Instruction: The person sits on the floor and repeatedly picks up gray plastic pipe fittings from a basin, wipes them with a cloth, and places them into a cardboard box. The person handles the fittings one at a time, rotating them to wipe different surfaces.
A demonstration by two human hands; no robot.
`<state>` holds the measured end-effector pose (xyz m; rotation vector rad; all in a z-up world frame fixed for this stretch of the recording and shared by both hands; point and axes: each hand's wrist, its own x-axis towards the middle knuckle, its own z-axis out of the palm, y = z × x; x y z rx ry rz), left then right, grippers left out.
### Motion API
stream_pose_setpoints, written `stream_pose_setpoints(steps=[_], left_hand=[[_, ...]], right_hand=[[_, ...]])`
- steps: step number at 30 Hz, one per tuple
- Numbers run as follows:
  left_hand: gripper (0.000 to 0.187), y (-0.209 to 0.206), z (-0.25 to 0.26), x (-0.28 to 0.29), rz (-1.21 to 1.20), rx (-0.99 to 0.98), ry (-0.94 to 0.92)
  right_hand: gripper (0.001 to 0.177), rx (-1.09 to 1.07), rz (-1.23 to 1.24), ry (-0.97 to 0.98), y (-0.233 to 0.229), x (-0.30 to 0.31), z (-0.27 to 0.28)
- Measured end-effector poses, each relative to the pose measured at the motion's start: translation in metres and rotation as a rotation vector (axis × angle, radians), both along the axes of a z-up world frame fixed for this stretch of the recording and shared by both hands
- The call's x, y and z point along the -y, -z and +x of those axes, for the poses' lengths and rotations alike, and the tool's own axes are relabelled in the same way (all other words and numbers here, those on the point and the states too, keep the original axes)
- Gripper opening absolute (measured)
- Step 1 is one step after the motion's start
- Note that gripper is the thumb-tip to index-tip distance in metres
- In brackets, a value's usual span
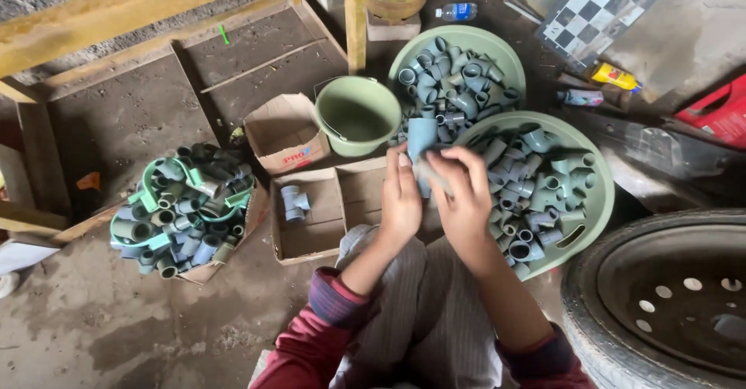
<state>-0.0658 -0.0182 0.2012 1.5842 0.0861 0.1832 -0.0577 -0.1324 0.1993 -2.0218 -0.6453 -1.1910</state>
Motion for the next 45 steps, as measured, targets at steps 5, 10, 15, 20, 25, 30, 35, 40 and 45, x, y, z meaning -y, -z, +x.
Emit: stream_pose_setpoints(steps=[5, 10, 15, 20, 25, 30, 35, 40, 45], left_hand=[[0.033, 0.001, -0.007, 0.006, 0.034, 0.060, -0.087], [0.033, 0.010, 0.011, 0.000, -0.086, 0.061, -0.028], [0.049, 0.006, 0.010, 0.002, -0.225, 0.091, 0.026], [0.053, 0.016, 0.015, 0.009, -0.190, 0.098, 0.041], [0.052, 0.006, 0.009, 0.009, -0.055, 0.115, 0.051], [0.047, 0.029, 0.024, 0.003, -0.201, 0.059, -0.009], [0.050, 0.064, 0.036, 0.009, -0.362, -0.148, -0.026], [0.053, 0.005, 0.011, 0.008, 0.090, 0.010, 0.038], [0.052, -0.031, -0.003, 0.014, 0.200, 0.029, 0.071]], right_hand=[[0.017, -0.058, -0.032, 0.070, -0.033, 0.013, 0.037], [0.015, -0.100, -0.064, 0.044, -0.011, 0.001, 0.013], [0.031, -0.144, -0.091, -0.158, -0.024, 0.005, -0.006], [0.029, -0.087, -0.198, -0.120, -0.015, 0.019, 0.013], [0.024, 0.001, -0.095, -0.054, -0.042, 0.000, 0.031], [0.022, -0.089, -0.134, -0.111, -0.001, -0.010, 0.010], [0.018, -0.183, -0.091, -0.182, 0.010, 0.005, 0.005], [0.017, -0.123, -0.082, -0.115, -0.010, 0.008, 0.025], [0.019, -0.036, 0.032, -0.024, -0.015, 0.006, 0.034]])
